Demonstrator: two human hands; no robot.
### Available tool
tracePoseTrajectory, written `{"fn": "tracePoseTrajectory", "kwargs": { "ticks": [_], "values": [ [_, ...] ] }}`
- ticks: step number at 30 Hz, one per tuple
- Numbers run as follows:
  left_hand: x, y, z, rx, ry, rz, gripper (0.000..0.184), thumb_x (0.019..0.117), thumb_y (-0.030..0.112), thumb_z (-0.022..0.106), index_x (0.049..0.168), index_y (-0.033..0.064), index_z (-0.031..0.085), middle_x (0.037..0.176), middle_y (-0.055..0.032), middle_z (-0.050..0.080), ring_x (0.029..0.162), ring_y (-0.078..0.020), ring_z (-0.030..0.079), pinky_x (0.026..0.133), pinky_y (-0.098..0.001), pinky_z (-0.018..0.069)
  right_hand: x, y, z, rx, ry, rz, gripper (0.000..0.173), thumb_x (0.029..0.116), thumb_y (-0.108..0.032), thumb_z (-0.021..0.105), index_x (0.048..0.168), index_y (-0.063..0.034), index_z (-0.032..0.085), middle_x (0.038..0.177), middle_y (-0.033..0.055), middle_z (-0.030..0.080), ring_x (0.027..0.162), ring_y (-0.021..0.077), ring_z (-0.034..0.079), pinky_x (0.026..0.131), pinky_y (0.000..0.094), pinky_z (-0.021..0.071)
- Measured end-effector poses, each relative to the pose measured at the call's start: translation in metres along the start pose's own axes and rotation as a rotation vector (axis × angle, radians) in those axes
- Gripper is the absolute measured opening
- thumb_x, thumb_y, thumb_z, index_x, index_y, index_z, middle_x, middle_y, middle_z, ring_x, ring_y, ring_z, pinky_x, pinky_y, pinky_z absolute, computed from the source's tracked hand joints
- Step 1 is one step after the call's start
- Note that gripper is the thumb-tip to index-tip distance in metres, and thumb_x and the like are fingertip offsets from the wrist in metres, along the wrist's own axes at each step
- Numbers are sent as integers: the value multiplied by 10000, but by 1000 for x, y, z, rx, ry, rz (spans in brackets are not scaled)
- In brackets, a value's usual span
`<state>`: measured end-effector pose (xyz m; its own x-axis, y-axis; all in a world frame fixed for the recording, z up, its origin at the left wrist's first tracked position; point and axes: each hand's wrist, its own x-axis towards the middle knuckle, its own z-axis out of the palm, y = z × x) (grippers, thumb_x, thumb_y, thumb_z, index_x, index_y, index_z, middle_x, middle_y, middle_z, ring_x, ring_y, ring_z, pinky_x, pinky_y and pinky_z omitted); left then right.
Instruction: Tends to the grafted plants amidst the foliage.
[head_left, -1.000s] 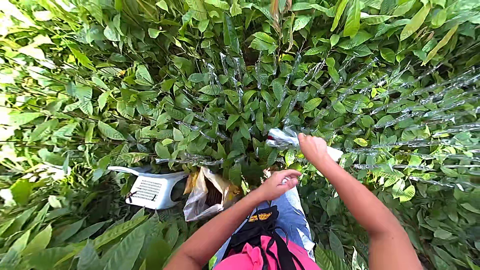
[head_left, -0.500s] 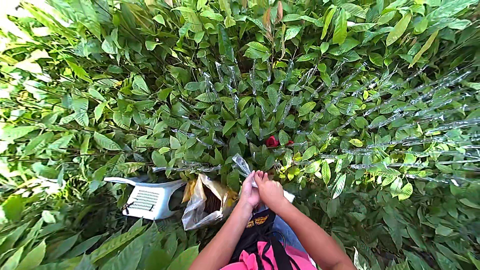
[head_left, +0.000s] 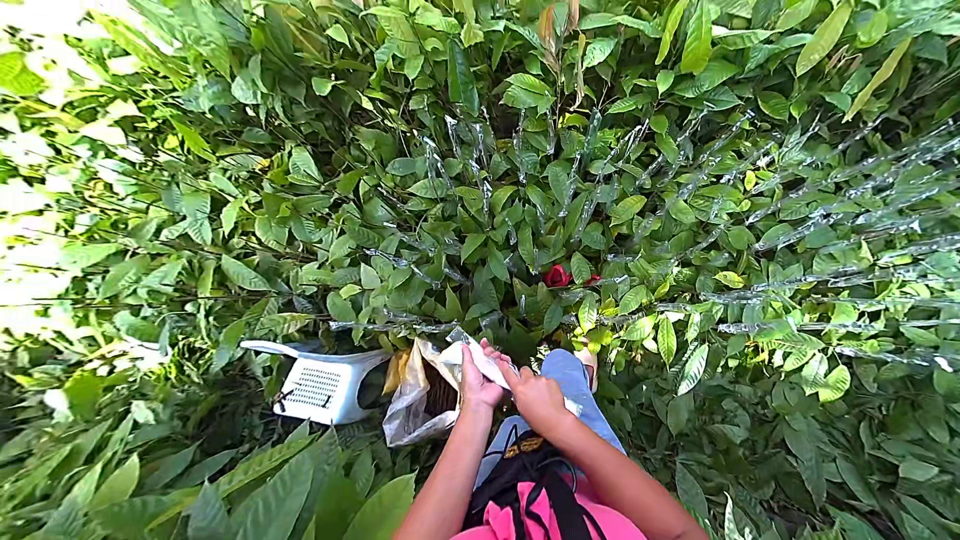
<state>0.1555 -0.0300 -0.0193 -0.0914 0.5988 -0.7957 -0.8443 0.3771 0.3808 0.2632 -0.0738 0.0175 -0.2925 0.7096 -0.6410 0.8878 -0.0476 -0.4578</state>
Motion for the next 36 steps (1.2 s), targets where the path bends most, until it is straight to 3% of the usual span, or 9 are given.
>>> {"fn": "tracePoseTrajectory", "kwargs": {
  "ticks": [5,10,12,17,22,25,31,33,36],
  "values": [
    [-4,10,25,35,-137,112,401,1130,370,252,916,159,518,521,91,434,413,-42,471,481,-207,510,1,5,-9,87,110,-83,594,1060,-162,460,1625,-261,306,1308,256,606,1035,434,686,840,579,564],
    [-2,-2,60,164,-232,240,295,1116,199,384,869,128,528,544,73,451,442,-41,468,505,-188,497,3,53,-35,409,134,-276,739,1021,-522,532,1616,-133,329,1447,231,543,1308,392,559,1075,573,466],
    [-4,-15,77,257,-290,326,220,1095,128,411,930,109,556,573,70,490,482,-36,494,546,-191,506,7,70,-52,633,284,-314,686,1023,-486,504,1525,-22,457,1452,238,546,1343,364,538,1127,529,434],
    [-14,-51,121,466,-407,407,84,998,43,500,982,84,572,685,70,568,584,-20,537,604,-184,499,12,87,-105,1111,640,-281,365,1026,-188,556,1238,107,592,1167,192,648,1024,152,640,894,299,537],
    [-20,-74,151,626,-434,478,112,903,24,632,984,55,561,777,55,599,705,-27,587,701,-210,528,22,106,-140,1375,712,-367,204,972,-66,596,1099,84,650,1028,87,667,957,61,631,891,237,538],
    [-19,-84,165,535,-411,426,102,889,43,642,932,88,561,736,58,591,655,-34,576,661,-211,523,25,114,-161,1651,650,-336,142,1026,-22,500,1046,24,633,914,26,671,853,75,656,809,252,572],
    [-20,-84,183,306,-158,304,258,1108,162,407,898,72,527,625,19,551,511,-66,557,543,-208,540,0,141,-230,2232,469,-151,205,1132,-181,330,1101,-92,512,873,38,705,742,141,719,696,283,618],
    [-17,-77,184,263,-111,319,281,1100,161,438,834,104,509,554,48,479,447,-54,486,491,-202,495,-10,157,-250,2236,449,-236,240,1131,-189,328,1033,-111,533,801,10,671,619,95,659,583,233,584],
    [-25,-69,187,321,-132,360,117,1013,0,534,962,99,501,601,50,516,492,-48,510,533,-212,510,-15,182,-266,2063,381,-379,216,1116,-113,332,1043,-87,533,801,12,650,566,66,611,525,199,555]
  ]
}}
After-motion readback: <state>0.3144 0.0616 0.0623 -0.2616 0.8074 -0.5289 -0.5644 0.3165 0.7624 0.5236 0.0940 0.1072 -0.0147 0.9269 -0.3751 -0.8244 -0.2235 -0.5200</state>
